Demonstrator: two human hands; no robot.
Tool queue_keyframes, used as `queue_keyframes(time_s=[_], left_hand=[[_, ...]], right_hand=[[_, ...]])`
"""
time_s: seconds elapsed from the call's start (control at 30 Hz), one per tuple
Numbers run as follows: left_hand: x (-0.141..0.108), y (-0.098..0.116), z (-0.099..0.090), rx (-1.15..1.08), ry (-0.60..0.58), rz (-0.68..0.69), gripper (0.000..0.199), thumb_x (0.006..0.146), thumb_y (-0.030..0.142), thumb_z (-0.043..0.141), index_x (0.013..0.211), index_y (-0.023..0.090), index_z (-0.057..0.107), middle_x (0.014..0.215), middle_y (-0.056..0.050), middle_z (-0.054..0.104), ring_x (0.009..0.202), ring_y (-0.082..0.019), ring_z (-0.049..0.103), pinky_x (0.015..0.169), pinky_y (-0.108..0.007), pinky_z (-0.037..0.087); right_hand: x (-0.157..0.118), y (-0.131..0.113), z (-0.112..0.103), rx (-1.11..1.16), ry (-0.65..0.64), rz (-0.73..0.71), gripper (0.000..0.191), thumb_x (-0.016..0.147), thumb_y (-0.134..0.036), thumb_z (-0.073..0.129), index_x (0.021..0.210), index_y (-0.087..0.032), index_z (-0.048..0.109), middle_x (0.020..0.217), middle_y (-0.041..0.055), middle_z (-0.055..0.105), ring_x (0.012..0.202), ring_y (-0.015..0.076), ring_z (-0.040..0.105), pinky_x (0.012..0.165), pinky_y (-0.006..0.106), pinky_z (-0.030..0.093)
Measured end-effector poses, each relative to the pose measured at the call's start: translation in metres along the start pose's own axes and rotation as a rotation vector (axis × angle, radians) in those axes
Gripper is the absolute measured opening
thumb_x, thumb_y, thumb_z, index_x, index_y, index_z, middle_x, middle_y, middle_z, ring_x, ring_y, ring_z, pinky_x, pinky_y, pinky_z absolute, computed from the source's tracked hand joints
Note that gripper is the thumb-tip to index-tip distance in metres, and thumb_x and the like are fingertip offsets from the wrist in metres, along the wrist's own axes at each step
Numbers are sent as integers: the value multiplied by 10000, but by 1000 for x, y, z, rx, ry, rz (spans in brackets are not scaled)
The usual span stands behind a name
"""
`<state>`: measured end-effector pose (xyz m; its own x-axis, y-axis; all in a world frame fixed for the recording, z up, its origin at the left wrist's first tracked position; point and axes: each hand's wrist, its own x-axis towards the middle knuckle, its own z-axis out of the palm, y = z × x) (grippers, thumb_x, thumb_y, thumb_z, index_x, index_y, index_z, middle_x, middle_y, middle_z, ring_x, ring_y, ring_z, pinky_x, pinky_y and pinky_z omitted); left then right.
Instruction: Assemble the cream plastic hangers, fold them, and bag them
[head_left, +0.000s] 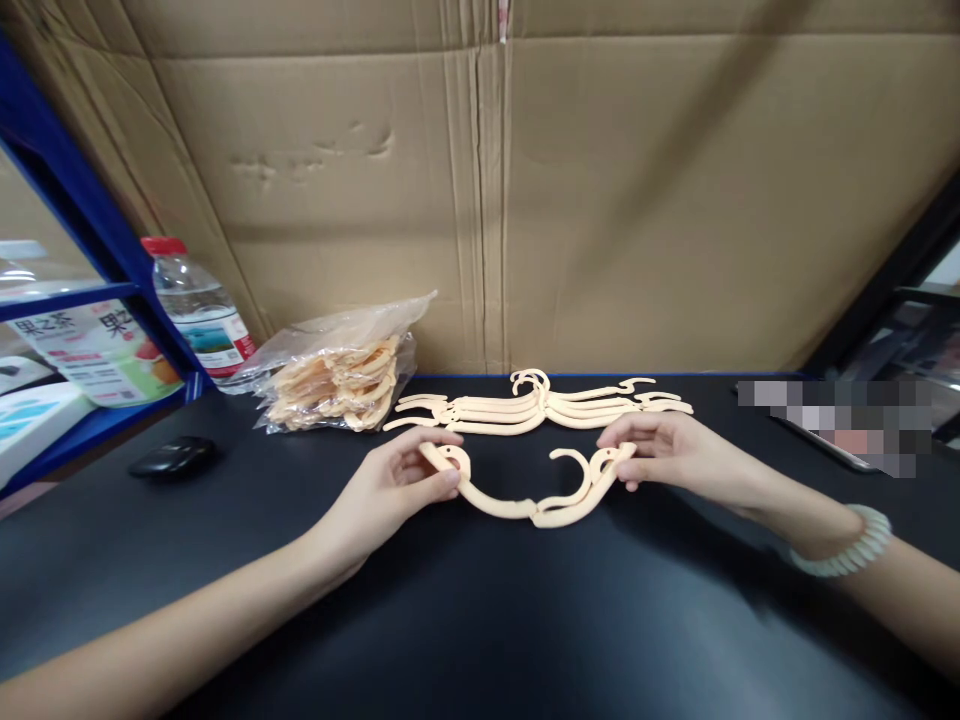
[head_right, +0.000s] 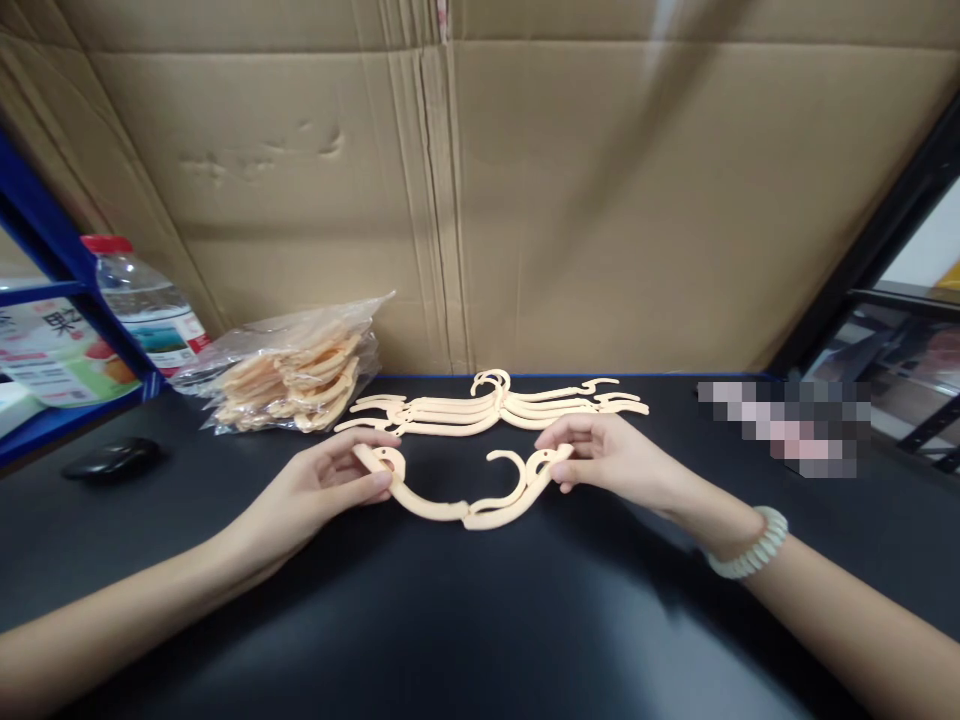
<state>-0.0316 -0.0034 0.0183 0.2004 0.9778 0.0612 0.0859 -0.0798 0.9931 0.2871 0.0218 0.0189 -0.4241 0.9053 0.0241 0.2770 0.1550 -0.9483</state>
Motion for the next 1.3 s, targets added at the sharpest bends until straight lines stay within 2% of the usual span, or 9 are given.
queue_keyframes(time_s=[0.13,0.27,0.5,0.7,0.83,1.0,1.1,1.2,1.3], left_hand=[[15,0,-17,457,-103,212,163,751,347,712,828,204,724,798,-53,696,716,-194,632,679,-264,491],[23,-3,-31,783,-202,455,183,808,331,664,947,225,716,844,-33,686,778,-189,620,730,-263,476],[25,-6,-39,921,-354,497,244,889,330,593,1097,231,671,992,-40,656,902,-175,618,829,-277,473],[23,-1,-37,821,-365,422,244,856,296,623,1079,210,672,1035,-53,687,918,-194,638,812,-297,497],[19,-1,-28,451,-304,220,264,828,301,660,1068,190,665,1061,-67,692,950,-208,664,845,-314,526],[6,1,-4,31,-154,18,349,740,276,772,1048,171,647,894,-34,700,842,-189,684,820,-313,546],[-3,5,14,-152,-106,-30,410,737,242,777,1109,175,618,883,-26,680,807,-166,673,764,-285,561],[-11,7,28,-207,-51,-49,380,722,226,789,1061,153,635,853,-28,665,781,-143,644,717,-247,560],[-15,7,33,-218,-8,-58,374,713,237,799,1039,149,638,859,-31,663,772,-138,628,706,-248,558]], right_hand=[[2,5,-16,-310,-48,-69,228,734,-330,720,882,-162,680,816,34,659,747,159,594,691,299,484],[1,4,-19,-549,-58,-81,263,774,-381,665,921,-166,698,785,40,645,703,164,555,642,292,449],[-7,-6,-19,-653,-180,-34,312,811,-413,631,1015,-178,658,767,32,615,686,158,550,621,277,430],[-6,-6,-24,-521,-159,-107,321,836,-410,612,1047,-174,661,861,54,647,757,169,578,682,295,465],[-4,-5,-19,-323,-132,-126,316,842,-410,609,1033,-168,682,922,72,664,758,166,596,665,298,472],[-3,-7,19,188,90,-132,345,778,-339,719,1067,-191,600,788,5,616,672,120,572,619,262,479],[-6,-11,48,418,199,-125,319,745,-293,762,966,-205,550,758,-19,613,652,104,576,611,241,483],[-12,-15,69,439,124,-121,231,763,-255,750,822,-187,538,783,-7,635,709,104,608,690,245,505],[-19,-18,80,371,-79,-149,116,819,-236,693,868,-173,610,861,23,656,823,132,647,773,273,523]])
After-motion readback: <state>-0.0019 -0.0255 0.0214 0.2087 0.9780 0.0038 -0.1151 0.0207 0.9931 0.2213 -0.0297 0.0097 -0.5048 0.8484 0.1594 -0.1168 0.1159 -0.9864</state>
